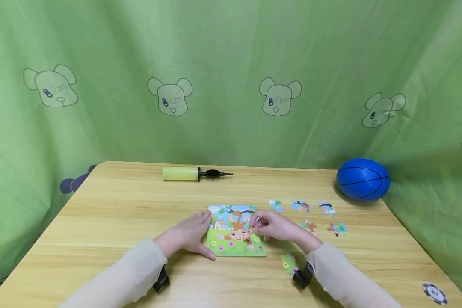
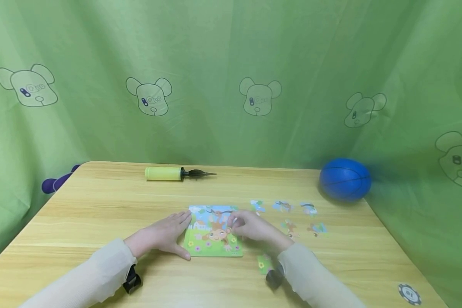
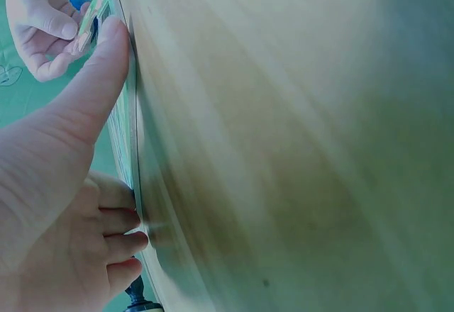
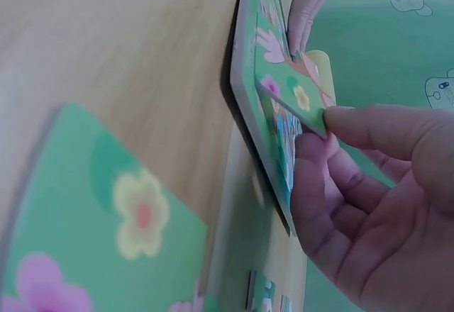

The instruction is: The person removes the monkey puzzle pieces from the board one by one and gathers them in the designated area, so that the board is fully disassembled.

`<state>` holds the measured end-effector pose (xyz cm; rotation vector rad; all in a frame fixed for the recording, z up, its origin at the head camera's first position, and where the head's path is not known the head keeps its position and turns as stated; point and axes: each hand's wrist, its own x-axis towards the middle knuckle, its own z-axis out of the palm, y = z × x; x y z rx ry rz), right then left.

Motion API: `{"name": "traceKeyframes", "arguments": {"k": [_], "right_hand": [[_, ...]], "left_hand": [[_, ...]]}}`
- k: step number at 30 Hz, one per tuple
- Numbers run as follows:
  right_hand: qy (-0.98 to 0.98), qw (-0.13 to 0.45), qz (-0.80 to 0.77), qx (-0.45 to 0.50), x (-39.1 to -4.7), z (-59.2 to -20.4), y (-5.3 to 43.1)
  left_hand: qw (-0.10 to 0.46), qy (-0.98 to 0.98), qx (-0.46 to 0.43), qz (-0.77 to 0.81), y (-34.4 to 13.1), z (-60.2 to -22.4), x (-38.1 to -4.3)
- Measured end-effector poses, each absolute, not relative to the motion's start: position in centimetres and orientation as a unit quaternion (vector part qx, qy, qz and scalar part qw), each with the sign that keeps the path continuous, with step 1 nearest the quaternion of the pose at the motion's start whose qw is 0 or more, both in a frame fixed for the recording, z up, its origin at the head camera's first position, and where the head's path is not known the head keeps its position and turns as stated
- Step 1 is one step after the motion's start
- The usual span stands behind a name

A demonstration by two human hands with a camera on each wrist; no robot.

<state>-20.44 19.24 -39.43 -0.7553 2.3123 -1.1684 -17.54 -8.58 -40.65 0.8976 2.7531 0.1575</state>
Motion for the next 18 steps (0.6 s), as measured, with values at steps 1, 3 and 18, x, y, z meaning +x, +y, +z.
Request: {"name": "traceKeyframes", "arguments": {"k": [1,3,18], "right_hand": [[0.834,0.222,-0.426,-0.271,-20.43,-39.46,19.28],[0.831,0.226,-0.432,-0.268,-20.37,-39.5,19.35],[0.813,0.251,-0.467,-0.24,-19.82,-39.59,19.88]], "left_hand": [[0.121,0.942,0.308,0.054,-8.58,-40.66,-17.54],[0.121,0.942,0.308,0.055,-8.59,-40.67,-17.54],[0.126,0.942,0.306,0.058,-8.64,-40.52,-17.49]]}}
